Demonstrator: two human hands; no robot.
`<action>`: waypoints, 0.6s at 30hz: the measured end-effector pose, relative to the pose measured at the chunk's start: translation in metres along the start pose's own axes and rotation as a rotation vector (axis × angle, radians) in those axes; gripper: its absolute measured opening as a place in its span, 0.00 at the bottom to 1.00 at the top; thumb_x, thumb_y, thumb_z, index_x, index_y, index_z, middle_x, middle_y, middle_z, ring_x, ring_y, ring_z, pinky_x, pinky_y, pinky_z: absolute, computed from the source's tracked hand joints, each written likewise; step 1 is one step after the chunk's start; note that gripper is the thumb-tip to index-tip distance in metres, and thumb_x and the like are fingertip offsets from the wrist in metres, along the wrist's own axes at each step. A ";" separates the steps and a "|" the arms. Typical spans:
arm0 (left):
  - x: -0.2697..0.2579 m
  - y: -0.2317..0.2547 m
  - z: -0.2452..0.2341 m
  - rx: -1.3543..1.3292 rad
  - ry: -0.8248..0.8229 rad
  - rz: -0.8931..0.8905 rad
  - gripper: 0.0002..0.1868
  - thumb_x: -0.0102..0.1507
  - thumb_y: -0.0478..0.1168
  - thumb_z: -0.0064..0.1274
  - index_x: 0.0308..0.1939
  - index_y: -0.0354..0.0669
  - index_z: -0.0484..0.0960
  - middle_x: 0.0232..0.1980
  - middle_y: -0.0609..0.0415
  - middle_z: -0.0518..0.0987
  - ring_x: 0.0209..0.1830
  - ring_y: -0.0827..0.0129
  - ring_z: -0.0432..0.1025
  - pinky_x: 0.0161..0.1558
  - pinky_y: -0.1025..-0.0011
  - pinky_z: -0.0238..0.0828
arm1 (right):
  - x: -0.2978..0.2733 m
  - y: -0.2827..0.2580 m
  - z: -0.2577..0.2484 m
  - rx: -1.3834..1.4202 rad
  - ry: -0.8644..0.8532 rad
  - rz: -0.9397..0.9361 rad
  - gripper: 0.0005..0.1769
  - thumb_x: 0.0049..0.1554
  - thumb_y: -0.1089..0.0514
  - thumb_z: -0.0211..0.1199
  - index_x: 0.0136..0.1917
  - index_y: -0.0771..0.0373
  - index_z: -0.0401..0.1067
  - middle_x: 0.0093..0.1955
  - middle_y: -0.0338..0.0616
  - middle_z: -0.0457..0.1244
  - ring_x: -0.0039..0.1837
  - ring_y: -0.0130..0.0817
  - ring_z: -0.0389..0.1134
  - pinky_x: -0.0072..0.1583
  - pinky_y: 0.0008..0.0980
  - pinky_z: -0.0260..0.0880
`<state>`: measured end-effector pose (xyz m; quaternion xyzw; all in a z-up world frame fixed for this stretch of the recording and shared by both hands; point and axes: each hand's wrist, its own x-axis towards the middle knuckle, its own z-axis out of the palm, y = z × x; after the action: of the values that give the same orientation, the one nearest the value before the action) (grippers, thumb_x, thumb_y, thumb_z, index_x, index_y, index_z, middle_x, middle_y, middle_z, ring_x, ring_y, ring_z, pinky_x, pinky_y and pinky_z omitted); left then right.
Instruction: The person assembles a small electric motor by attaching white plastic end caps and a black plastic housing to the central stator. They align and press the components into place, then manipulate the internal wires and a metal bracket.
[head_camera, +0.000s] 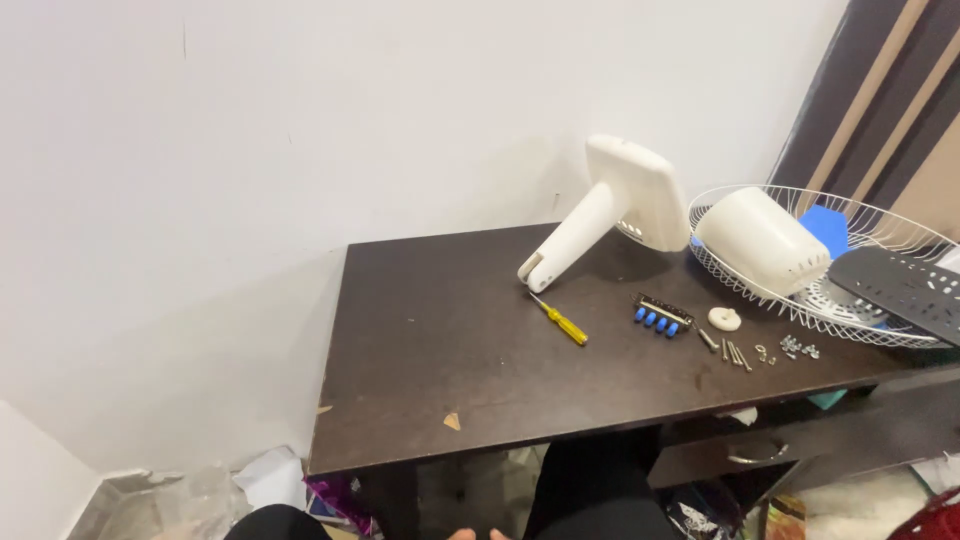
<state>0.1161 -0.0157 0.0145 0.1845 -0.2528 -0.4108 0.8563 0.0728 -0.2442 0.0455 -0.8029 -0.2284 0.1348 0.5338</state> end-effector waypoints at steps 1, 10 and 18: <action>-0.001 0.000 0.002 -0.009 0.007 0.006 0.46 0.60 0.46 0.60 0.79 0.44 0.56 0.71 0.35 0.66 0.69 0.47 0.65 0.70 0.52 0.60 | 0.002 0.018 0.009 0.010 0.004 0.058 0.30 0.54 0.44 0.67 0.66 0.61 0.75 0.43 0.52 0.71 0.43 0.37 0.72 0.46 0.33 0.71; -0.006 -0.019 0.013 -0.134 0.074 0.158 0.41 0.61 0.47 0.60 0.76 0.51 0.61 0.65 0.37 0.71 0.63 0.45 0.70 0.65 0.49 0.67 | -0.045 0.105 0.021 0.166 0.220 0.608 0.28 0.58 0.40 0.60 0.64 0.59 0.78 0.36 0.54 0.68 0.34 0.31 0.69 0.38 0.31 0.70; -0.057 -0.059 0.038 -0.366 0.321 0.373 0.37 0.62 0.47 0.60 0.74 0.58 0.65 0.60 0.39 0.76 0.57 0.43 0.74 0.60 0.46 0.73 | -0.059 0.017 0.021 0.575 0.406 0.451 0.22 0.59 0.52 0.57 0.61 0.70 0.72 0.48 0.48 0.71 0.39 0.30 0.68 0.46 0.32 0.74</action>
<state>0.0274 -0.0089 -0.0022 0.0400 -0.0657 -0.2510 0.9649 0.0167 -0.2630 0.0198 -0.6612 0.1101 0.1456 0.7277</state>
